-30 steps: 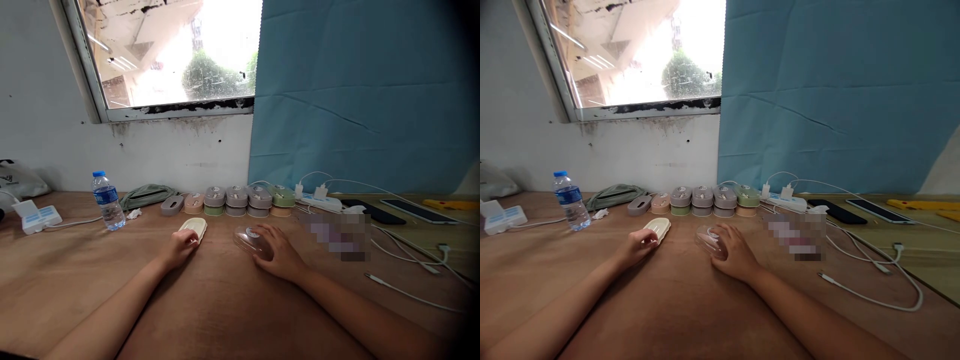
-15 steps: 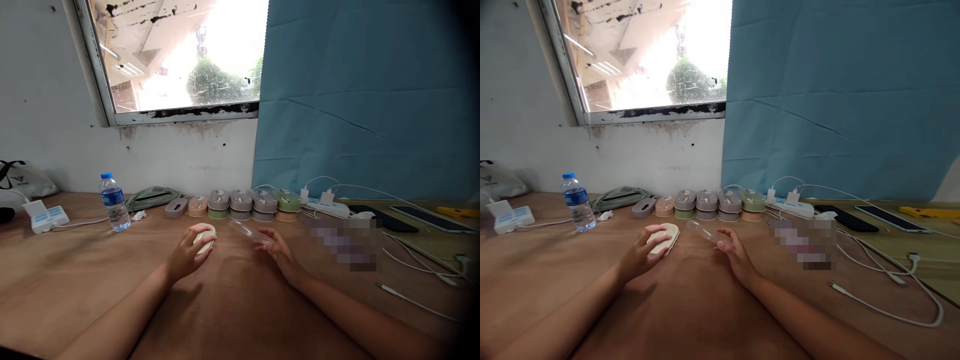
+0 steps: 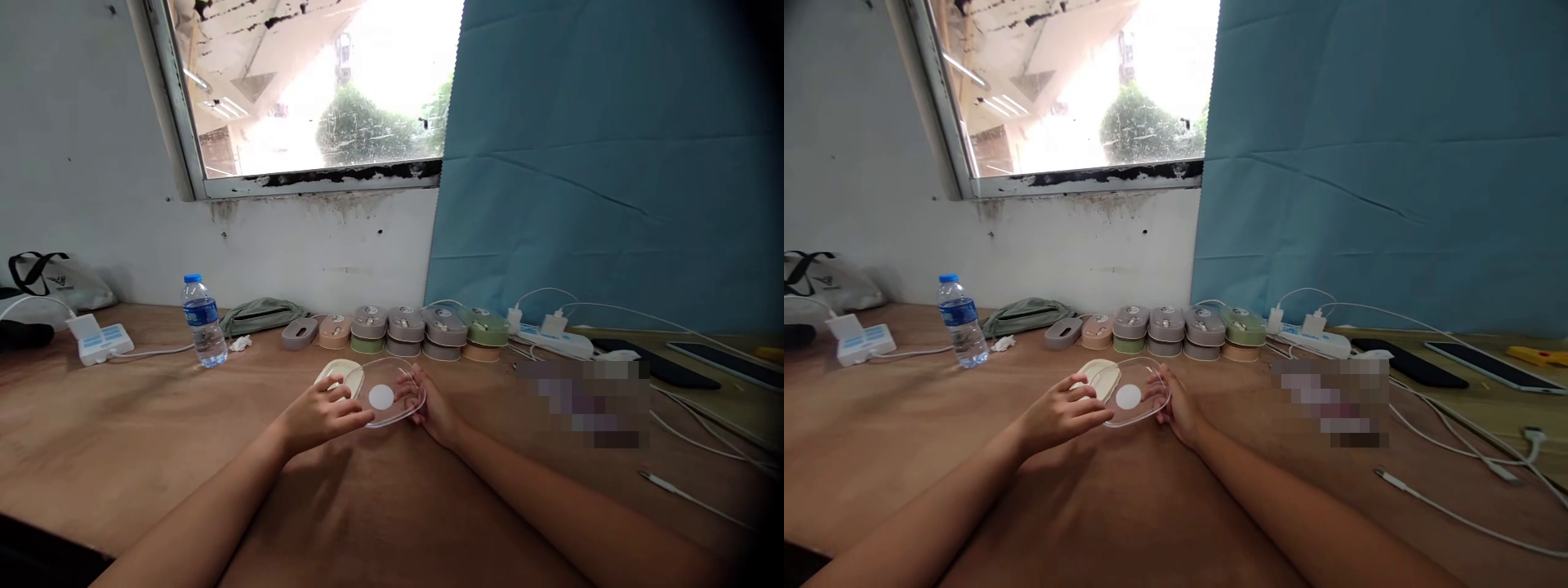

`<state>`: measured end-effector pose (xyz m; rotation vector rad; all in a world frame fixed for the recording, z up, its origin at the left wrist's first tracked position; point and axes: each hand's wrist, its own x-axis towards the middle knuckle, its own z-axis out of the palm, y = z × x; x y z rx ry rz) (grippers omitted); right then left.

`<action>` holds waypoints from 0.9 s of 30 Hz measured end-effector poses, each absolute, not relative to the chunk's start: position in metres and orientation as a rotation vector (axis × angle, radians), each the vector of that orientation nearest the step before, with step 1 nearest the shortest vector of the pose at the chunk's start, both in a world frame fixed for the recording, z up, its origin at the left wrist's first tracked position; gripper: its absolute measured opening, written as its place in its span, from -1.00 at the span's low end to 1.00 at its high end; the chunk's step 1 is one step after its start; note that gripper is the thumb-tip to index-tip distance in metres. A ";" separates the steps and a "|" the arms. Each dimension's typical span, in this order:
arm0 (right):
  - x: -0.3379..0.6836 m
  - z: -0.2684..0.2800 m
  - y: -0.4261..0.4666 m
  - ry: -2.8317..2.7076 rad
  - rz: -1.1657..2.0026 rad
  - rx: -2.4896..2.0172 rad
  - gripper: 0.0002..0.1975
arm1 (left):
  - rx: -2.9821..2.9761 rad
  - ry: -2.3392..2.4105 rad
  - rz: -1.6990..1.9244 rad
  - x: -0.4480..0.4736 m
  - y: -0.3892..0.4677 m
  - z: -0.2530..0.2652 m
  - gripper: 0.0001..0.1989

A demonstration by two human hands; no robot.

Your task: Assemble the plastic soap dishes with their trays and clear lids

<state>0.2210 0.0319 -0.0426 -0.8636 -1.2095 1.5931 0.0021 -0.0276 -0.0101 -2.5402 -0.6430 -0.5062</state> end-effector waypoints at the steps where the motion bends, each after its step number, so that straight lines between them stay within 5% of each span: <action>1: 0.222 -0.043 0.032 -1.197 1.614 -0.869 -0.62 | -2.555 -0.611 -0.493 0.000 -0.027 -0.009 -0.73; 6: 0.225 -0.042 0.030 -1.142 1.726 -0.808 -0.71 | -2.550 -0.716 -0.625 -0.015 -0.019 -0.005 -0.78; 12: 0.228 -0.045 0.036 -1.009 1.737 -0.823 -0.95 | -2.218 -1.458 -0.707 -0.054 -0.003 0.000 -0.79; 27: 0.229 -0.046 0.037 -1.001 1.793 -0.781 -0.93 | -2.187 -2.327 -0.522 -0.106 0.006 -0.006 -0.68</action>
